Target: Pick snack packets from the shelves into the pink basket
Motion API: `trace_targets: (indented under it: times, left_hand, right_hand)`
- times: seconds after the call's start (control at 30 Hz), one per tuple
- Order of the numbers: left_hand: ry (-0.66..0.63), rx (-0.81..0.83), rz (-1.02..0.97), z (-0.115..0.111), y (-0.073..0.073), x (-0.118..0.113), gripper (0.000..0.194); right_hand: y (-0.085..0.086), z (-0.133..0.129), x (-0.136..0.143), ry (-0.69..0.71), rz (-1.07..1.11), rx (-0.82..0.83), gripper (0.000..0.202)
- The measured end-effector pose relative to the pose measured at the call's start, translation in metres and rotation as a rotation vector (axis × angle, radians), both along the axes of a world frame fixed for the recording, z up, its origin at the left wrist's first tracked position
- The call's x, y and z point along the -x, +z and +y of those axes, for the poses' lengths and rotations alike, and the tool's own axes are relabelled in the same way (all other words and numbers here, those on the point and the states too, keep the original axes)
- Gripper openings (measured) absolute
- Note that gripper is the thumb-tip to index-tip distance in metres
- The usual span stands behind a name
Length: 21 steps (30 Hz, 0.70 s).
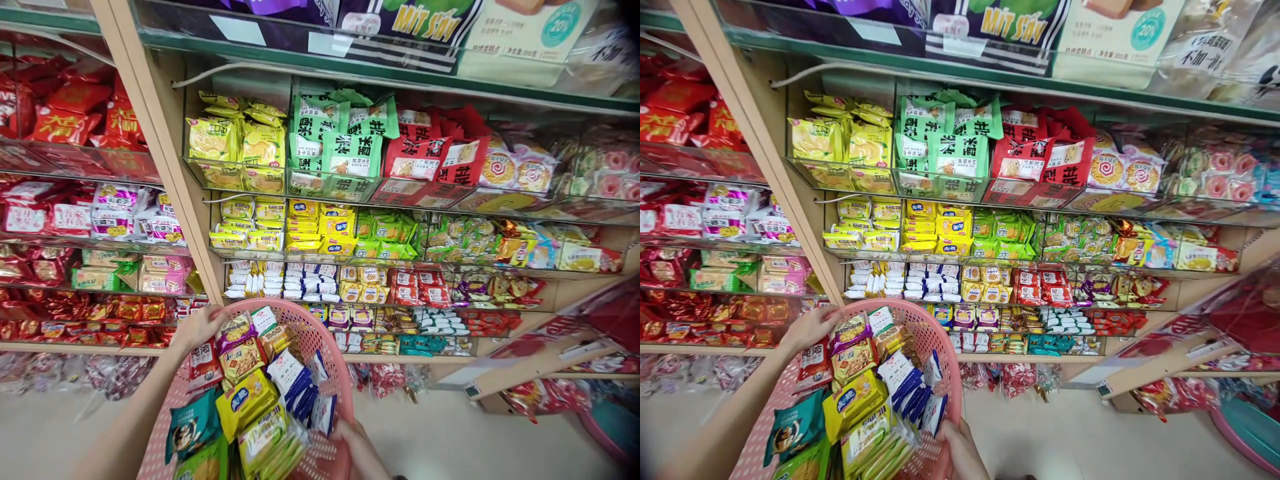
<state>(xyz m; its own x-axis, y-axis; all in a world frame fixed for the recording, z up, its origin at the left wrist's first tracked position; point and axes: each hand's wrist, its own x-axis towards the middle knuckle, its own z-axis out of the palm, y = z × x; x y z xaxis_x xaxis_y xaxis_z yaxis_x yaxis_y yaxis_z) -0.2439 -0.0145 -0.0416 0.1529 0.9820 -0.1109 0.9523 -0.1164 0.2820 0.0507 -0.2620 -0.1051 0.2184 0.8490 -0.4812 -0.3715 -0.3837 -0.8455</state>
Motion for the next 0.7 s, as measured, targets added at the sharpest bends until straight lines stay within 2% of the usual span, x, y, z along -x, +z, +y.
trace_targets:
  times: [0.17,0.33,0.43,0.57,0.7]
  left_hand:
    - [-0.023,0.0,0.012,0.009,0.001,-0.004,0.062]
    - [-0.129,0.035,-0.013,0.023,0.007,-0.014,0.061]
    - [-0.175,0.012,-0.002,0.03,0.01,-0.019,0.058]
    - [-0.197,-0.012,0.022,0.037,0.014,-0.023,0.054]
    - [-0.215,-0.011,0.018,0.041,0.019,-0.025,0.051]
  right_hand:
    - [-0.002,-0.002,0.004,-0.003,0.029,0.032,0.027]
    - [0.0,-0.005,0.003,-0.034,0.112,0.109,0.006]
    - [0.002,-0.006,0.001,-0.027,0.117,0.108,0.003]
    - [0.005,-0.009,0.002,0.014,0.104,0.091,0.01]
    - [0.007,-0.017,0.006,0.029,0.07,0.073,0.026]
